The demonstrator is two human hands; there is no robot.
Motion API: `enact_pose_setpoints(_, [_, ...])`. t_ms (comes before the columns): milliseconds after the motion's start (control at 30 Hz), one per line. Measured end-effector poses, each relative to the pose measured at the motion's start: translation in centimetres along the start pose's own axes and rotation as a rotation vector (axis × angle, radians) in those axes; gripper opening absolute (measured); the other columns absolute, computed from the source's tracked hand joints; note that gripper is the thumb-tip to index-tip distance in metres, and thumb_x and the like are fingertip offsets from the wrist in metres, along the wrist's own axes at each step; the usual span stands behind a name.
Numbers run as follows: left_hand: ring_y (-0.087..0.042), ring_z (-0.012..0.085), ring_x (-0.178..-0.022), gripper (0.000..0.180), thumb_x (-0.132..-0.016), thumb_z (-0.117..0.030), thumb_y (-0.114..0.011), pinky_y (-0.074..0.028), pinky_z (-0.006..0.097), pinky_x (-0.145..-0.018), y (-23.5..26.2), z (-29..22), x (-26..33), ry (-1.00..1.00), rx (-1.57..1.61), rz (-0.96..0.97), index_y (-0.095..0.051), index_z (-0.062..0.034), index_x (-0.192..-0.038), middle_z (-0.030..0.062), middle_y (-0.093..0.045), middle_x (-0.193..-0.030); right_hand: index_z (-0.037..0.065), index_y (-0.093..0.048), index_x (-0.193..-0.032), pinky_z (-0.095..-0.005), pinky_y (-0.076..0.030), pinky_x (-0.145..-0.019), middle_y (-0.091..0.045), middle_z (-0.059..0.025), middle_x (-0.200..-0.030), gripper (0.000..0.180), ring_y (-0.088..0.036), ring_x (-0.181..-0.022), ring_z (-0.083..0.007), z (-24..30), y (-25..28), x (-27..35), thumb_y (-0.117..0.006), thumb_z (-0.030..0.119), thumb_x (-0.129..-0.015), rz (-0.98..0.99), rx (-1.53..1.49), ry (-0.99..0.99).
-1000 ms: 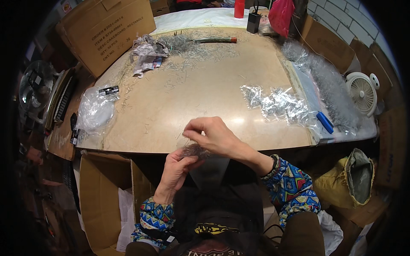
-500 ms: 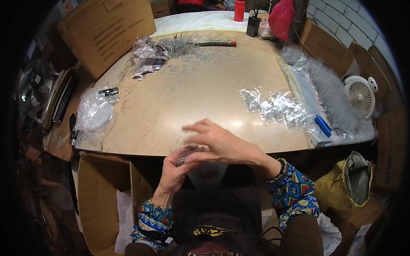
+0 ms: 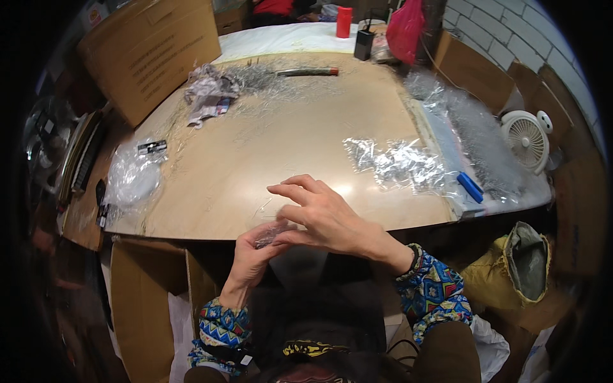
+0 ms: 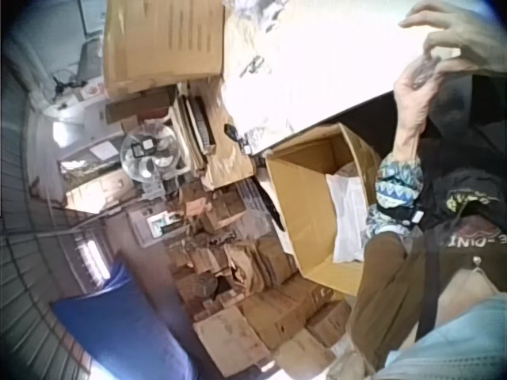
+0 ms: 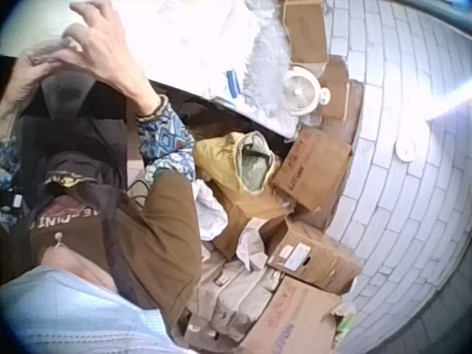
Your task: The person is sorting and packaging small metal needle-like scraps into plastic bags.
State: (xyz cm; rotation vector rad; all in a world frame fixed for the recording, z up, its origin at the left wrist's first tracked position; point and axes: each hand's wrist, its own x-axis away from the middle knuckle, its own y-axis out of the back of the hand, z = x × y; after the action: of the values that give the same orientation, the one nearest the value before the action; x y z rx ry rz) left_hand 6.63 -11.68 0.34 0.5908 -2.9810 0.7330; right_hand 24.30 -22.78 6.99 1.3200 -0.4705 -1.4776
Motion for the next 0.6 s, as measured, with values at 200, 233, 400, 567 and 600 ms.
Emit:
enact_pose_setpoints(200, [-0.064, 0.0153, -0.085, 0.033, -0.082, -0.007, -0.071, -0.052, 0.025, -0.075, -0.3, 1.5, -1.4, -0.015, -0.124, -0.020, -0.059, 0.0048, -0.110, 0.0076, -0.065, -0.098, 0.013, -0.063, -0.113, -0.0477, -0.040, -0.100, -0.049, -0.0179, -0.133, 0.036, -0.049, -0.117, -0.0386, 1.0, -0.1, 1.5, -0.067, 0.030, -0.082, -0.066, 0.014, -0.010])
enact_pose_setpoints(233, [-0.065, 0.0167, -0.085, 0.034, -0.081, -0.009, -0.072, -0.053, 0.027, -0.077, -0.3, 1.1, -1.4, -0.020, -0.110, -0.006, -0.059, 0.0046, -0.109, 0.0089, -0.064, -0.098, 0.011, -0.064, -0.104, -0.0478, -0.040, -0.099, -0.050, -0.0182, -0.131, 0.030, -0.048, -0.118, -0.0380, 0.6, -1.2, 1.7, -0.066, 0.031, -0.082, -0.080, 0.037, -0.037])
enact_pose_setpoints(400, [-0.064, 0.0239, -0.100, 0.035, -0.087, 0.000, -0.062, -0.054, 0.031, -0.085, -1.0, 2.0, -1.4, 0.064, -0.023, -0.030, -0.056, 0.0059, -0.120, 0.0141, -0.064, -0.107, 0.006, -0.065, -0.083, -0.0407, -0.045, -0.089, -0.057, -0.0167, -0.119, 0.019, -0.051, -0.111, -0.0337, 0.2, -1.5, 2.9, -0.067, 0.025, -0.081, -0.144, -0.103, -0.078])
enact_pose_setpoints(567, [-0.063, 0.0257, -0.102, 0.044, -0.084, 0.002, -0.064, -0.054, 0.033, -0.087, -1.4, 3.3, -2.0, 0.126, -0.043, 0.023, -0.051, 0.0066, -0.126, 0.0171, -0.060, -0.117, 0.003, -0.063, -0.098, -0.0386, -0.045, -0.082, -0.059, -0.0125, -0.100, 0.031, -0.052, -0.101, -0.0289, 0.0, -0.5, 4.0, -0.070, 0.025, -0.078, -0.210, -0.082, -0.288])
enact_pose_setpoints(600, [-0.063, 0.0257, -0.102, 0.044, -0.084, 0.002, -0.064, -0.054, 0.033, -0.087, -1.6, 3.2, -1.9, 0.125, -0.044, 0.018, -0.051, 0.0066, -0.126, 0.0171, -0.060, -0.117, 0.003, -0.063, -0.098, -0.0386, -0.045, -0.082, -0.059, -0.0125, -0.100, 0.031, -0.052, -0.101, -0.0289, 0.4, -0.3, 3.8, -0.070, 0.025, -0.078, -0.210, -0.086, -0.284])
